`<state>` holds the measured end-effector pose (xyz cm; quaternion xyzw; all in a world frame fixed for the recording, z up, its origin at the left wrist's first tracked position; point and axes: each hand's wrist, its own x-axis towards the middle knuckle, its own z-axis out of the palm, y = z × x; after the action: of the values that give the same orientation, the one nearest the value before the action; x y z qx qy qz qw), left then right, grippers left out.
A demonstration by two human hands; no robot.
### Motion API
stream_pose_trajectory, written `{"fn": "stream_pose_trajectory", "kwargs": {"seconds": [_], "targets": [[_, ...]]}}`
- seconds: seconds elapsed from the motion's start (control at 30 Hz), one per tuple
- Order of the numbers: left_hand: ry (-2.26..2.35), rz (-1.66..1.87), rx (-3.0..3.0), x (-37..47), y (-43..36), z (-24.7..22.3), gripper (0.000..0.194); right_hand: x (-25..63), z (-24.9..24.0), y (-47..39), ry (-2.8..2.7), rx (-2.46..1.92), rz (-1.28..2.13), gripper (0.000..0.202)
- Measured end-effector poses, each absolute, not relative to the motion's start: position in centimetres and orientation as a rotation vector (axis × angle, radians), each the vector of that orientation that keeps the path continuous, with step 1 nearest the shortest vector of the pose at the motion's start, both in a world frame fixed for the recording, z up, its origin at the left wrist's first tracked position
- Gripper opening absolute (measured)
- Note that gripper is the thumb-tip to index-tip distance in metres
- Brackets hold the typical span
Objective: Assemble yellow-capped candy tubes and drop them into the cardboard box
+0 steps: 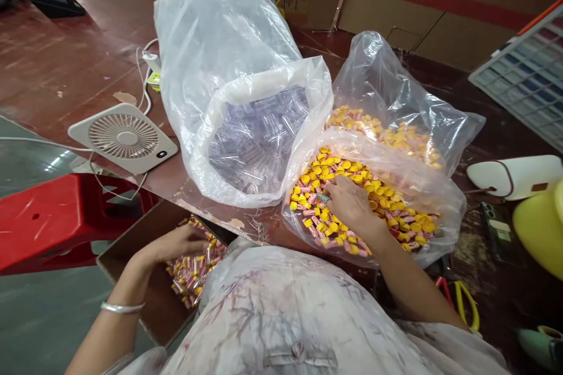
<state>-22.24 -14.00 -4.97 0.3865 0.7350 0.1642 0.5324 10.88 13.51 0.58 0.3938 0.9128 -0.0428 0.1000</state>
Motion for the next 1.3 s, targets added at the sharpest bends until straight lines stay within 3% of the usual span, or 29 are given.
{"fn": "stream_pose_trajectory", "kwargs": {"seconds": [0.1,0.17,0.3,0.43,0.57,0.77,0.93,1.07,1.3], "targets": [[1.671,0.473,1.361,-19.9,-8.0,-0.4,0.031,10.3,-0.2,13.4,2.702,1.160,-0.133,0.018],[1.892,0.557,1.586,-17.7,-3.4,1.3,0.030,10.5,-0.6,13.5,2.765,1.177,-0.211,0.022],[2.207,0.315,1.869,-14.3,3.8,0.7,0.034,12.3,-0.6,14.0,2.998,1.241,-0.531,0.020],[2.333,0.241,1.761,-13.6,7.1,-1.3,0.034,14.0,0.0,13.9,3.153,1.332,-0.874,0.012],[2.225,0.534,1.503,-14.3,7.2,-1.8,0.045,13.2,0.8,12.7,3.245,1.406,-1.306,0.018],[1.393,1.130,0.838,-13.8,3.2,-0.2,0.051,10.6,1.8,10.4,3.446,1.064,-1.532,0.017],[1.038,1.131,0.595,-10.7,0.4,0.1,0.043,10.0,1.7,10.0,3.351,1.091,-1.756,0.021],[0.907,1.085,0.665,-9.1,0.0,0.3,0.033,10.3,2.3,10.4,3.413,1.107,-1.616,0.020],[0.824,1.152,0.614,-8.1,0.2,0.0,0.032,10.6,3.2,10.8,3.496,1.079,-1.511,0.023]]}}
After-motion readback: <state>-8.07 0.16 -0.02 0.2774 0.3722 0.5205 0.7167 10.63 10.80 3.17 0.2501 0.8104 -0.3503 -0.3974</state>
